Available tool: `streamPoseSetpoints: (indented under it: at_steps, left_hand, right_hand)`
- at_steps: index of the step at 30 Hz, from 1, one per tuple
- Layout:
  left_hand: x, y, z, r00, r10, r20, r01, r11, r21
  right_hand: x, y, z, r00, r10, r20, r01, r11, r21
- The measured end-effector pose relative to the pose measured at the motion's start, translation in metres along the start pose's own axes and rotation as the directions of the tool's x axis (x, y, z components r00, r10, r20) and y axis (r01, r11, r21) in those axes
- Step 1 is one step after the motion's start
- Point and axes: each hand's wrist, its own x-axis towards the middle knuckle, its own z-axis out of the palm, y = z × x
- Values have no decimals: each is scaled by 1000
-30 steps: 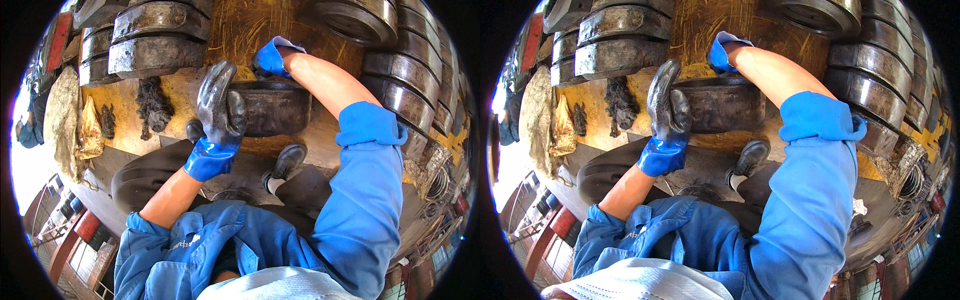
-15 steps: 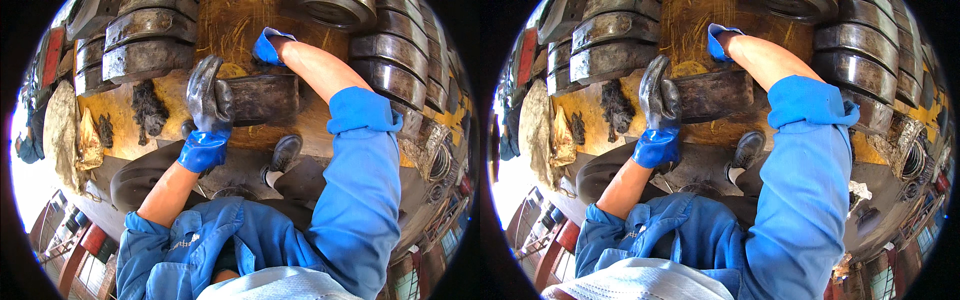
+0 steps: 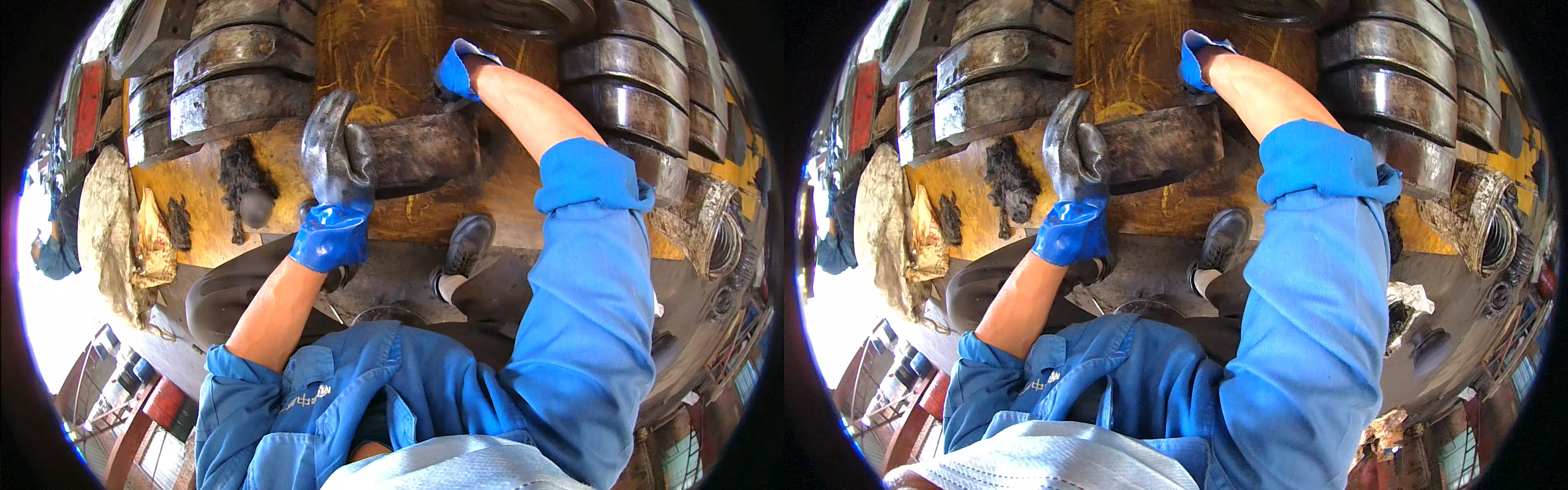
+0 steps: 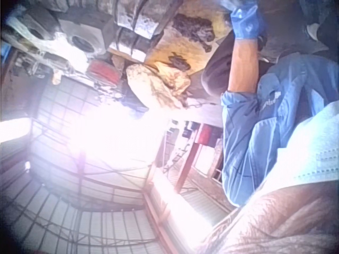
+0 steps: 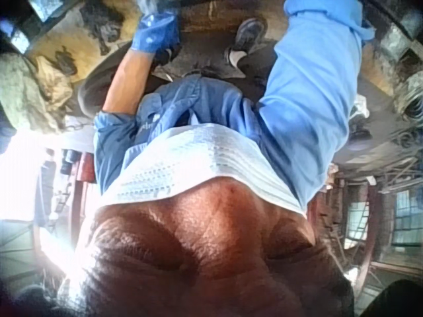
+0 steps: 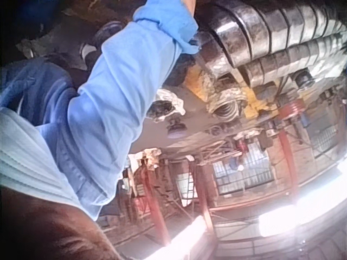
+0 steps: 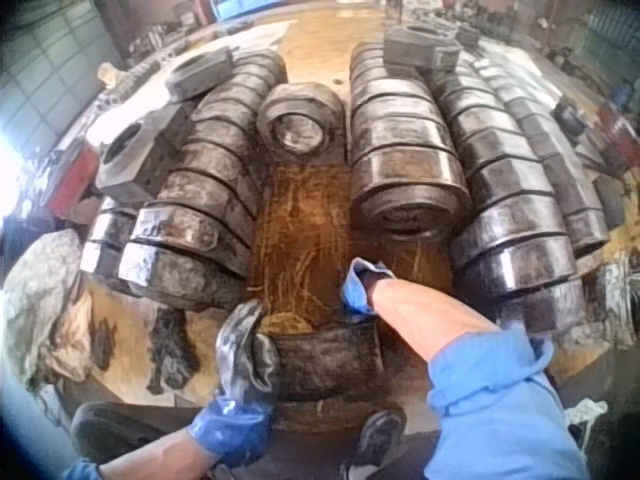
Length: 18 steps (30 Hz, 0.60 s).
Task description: The person sits on the floor and cleans a large, cylindrical metal part using a scraper and a cloth. They scrape off dark residue from the surface and wipe it clean, then use a metal ring to clean the interior of the part.
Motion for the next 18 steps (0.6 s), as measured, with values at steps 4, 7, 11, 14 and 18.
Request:
streamPoseSetpoints:
  at_steps: [4, 7, 11, 14, 18]
  left_hand:
    - [-5, 3, 8, 999, -37, -1, 36, 997, -75]
    - [-8, 1, 11, 999, -35, -6, 35, 995, -99]
    - [-18, -17, 13, 997, -78, 29, 80, 994, -79]
    - [-13, -17, 15, 1000, 25, -4, -25, 998, -63]
    - [-14, -18, 15, 1000, 21, -14, -22, 997, -75]
  right_hand:
    - [-20, -3, -3, 999, 42, 8, -42, 999, 8]
    - [-57, -12, -14, 982, 165, -93, -136, 956, 260]
    - [-51, -2, -1, 970, 171, -173, -121, 956, 268]
    - [-25, 13, 25, 932, 195, -304, -127, 965, 231]
    - [-11, 21, 25, 928, 240, -287, -170, 954, 248]
